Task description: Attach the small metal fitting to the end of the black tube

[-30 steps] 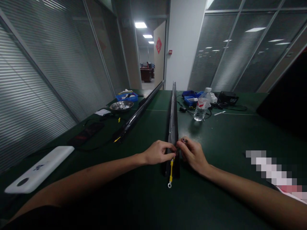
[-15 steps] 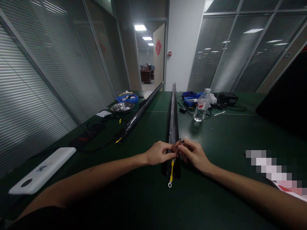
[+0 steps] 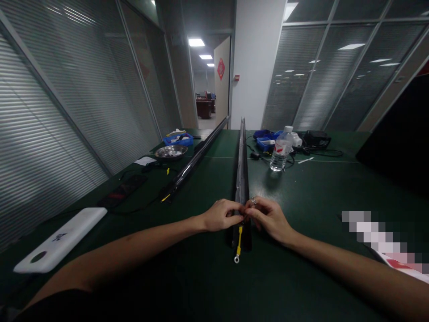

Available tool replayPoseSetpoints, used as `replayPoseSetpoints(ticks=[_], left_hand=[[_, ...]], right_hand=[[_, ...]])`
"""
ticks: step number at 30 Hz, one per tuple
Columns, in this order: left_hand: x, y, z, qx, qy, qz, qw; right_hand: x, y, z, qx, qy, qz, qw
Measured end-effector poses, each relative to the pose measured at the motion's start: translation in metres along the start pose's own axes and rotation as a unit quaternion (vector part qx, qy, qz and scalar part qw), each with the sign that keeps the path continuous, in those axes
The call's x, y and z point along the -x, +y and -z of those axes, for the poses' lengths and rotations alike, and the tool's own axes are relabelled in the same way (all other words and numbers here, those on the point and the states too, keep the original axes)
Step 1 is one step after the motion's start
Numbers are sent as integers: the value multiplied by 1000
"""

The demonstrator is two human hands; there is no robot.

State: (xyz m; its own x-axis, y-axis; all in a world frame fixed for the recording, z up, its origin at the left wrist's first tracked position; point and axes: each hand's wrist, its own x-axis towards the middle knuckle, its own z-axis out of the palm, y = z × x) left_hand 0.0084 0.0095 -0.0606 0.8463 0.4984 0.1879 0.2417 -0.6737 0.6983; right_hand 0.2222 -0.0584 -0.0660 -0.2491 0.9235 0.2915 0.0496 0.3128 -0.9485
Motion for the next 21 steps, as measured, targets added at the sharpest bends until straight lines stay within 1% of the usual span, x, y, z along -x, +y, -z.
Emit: replayPoseSetpoints(ticks=[4,8,14,21], left_hand=[[0,1,0,36,-6,17,999],[0,1,-2,82,-4,38,996],[0,0,-2,62,1,29,998],[-1,3,-2,66,7,30,997]], right_hand=[[2,-1,0,9,-1,21,1000],[2,-3,0,25,12,50,998],[1,-1,1,51,-6,53,997],[2,-4,1,63,11,72,995]])
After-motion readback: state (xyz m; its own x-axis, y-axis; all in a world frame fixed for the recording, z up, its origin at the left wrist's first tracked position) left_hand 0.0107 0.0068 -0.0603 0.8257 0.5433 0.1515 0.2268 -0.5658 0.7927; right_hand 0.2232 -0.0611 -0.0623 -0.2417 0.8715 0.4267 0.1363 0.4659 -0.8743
